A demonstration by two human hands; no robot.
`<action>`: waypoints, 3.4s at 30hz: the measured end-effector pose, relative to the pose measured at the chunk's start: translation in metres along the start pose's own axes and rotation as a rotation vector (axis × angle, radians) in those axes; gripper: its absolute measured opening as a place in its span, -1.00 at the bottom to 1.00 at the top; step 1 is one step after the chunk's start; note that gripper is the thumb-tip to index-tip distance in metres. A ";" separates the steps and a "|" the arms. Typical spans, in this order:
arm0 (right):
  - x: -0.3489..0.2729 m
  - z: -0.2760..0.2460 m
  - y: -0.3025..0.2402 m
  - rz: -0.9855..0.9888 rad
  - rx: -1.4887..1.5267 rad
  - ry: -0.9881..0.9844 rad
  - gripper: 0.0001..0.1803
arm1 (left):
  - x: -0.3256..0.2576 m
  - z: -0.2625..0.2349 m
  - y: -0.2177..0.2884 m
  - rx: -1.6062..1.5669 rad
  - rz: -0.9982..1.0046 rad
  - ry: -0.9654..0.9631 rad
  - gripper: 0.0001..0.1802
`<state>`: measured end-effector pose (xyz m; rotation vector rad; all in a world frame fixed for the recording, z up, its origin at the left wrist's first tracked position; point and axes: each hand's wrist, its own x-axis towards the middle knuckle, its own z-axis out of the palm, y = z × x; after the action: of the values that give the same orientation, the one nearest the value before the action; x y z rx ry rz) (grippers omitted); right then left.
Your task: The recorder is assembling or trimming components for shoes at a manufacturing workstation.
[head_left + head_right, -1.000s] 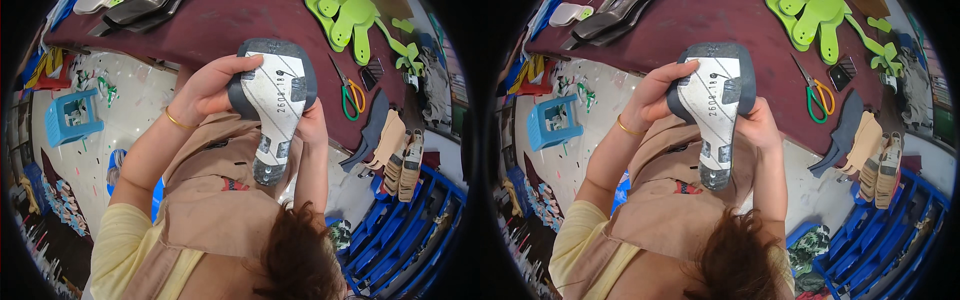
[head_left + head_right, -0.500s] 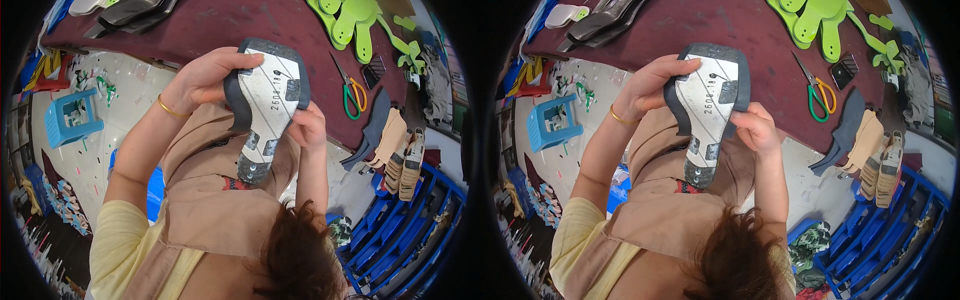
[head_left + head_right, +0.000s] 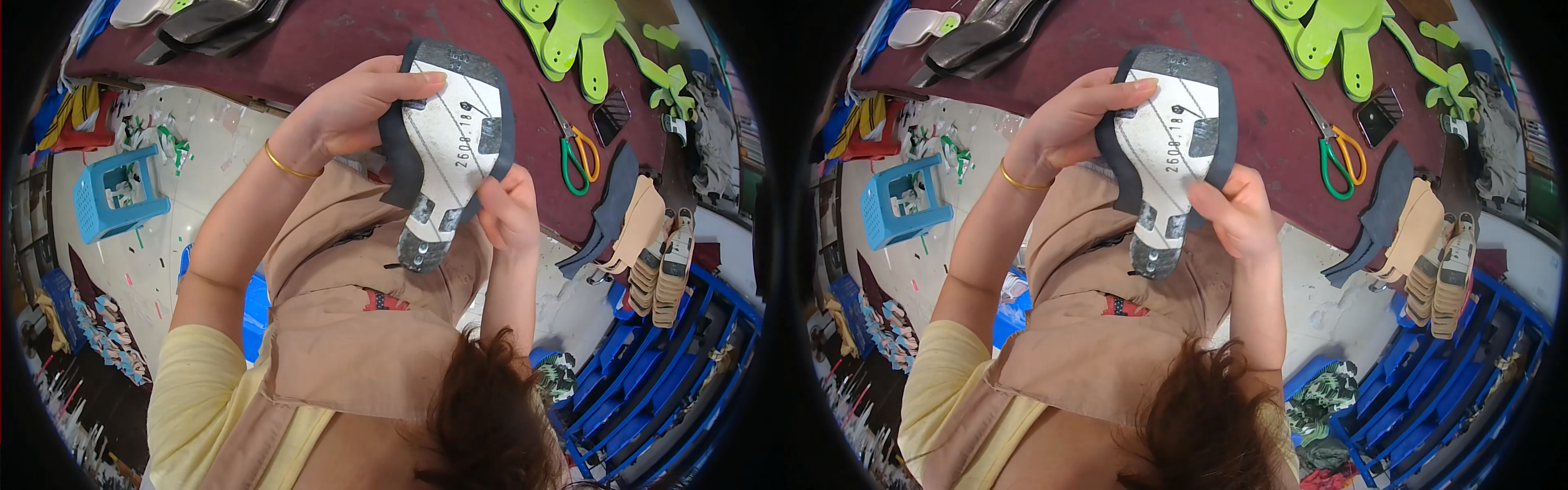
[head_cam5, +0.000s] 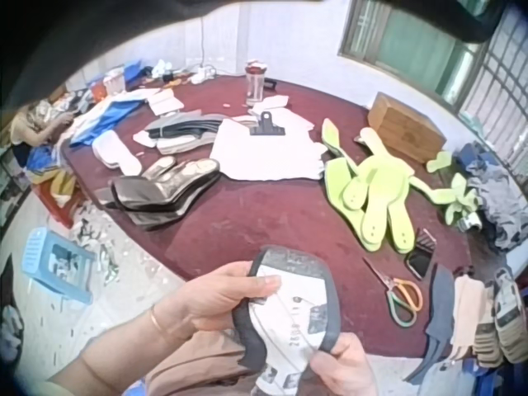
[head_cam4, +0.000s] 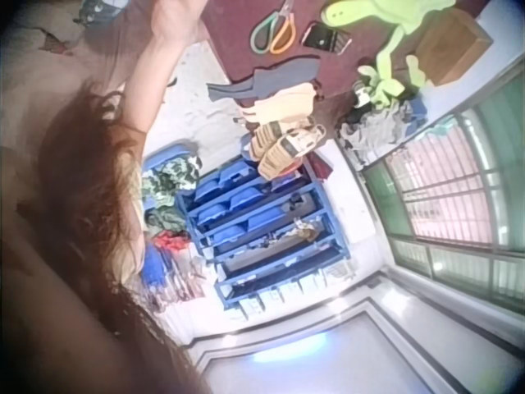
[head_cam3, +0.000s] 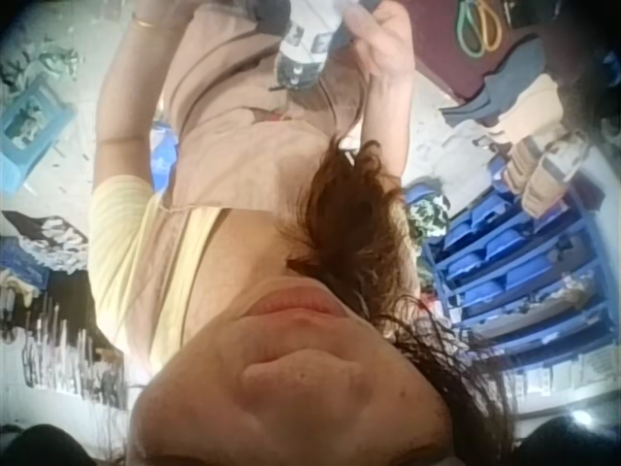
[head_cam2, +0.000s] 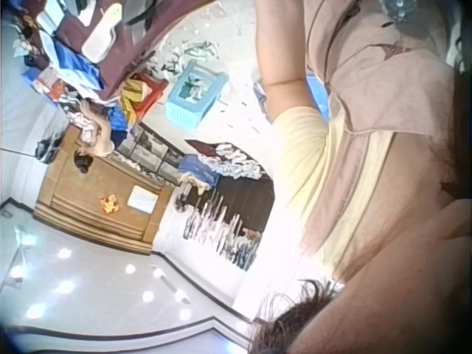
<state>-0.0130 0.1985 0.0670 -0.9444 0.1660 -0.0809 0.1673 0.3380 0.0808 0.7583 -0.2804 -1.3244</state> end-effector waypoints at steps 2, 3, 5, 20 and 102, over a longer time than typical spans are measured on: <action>0.001 0.001 -0.001 0.019 -0.083 0.129 -0.67 | 0.002 0.001 -0.005 -0.020 0.006 0.010 -0.62; 0.002 0.001 -0.002 0.027 -0.065 0.186 -0.69 | 0.001 0.004 -0.008 -0.043 0.009 0.024 -0.61; 0.004 0.002 -0.007 0.036 -0.050 0.249 -0.71 | -0.002 0.003 -0.017 -0.143 -0.032 0.038 -0.55; -0.003 -0.016 0.002 0.085 -0.112 0.186 -0.64 | -0.015 0.008 -0.033 -0.244 -0.104 0.147 -0.63; -0.005 0.066 -0.065 -0.046 -0.647 -0.101 -0.78 | -0.067 0.006 -0.059 -0.271 0.559 -0.377 -0.81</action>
<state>-0.0065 0.2135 0.1584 -1.5949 0.0749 -0.0202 0.1018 0.3962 0.0628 0.1692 -0.5557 -0.9329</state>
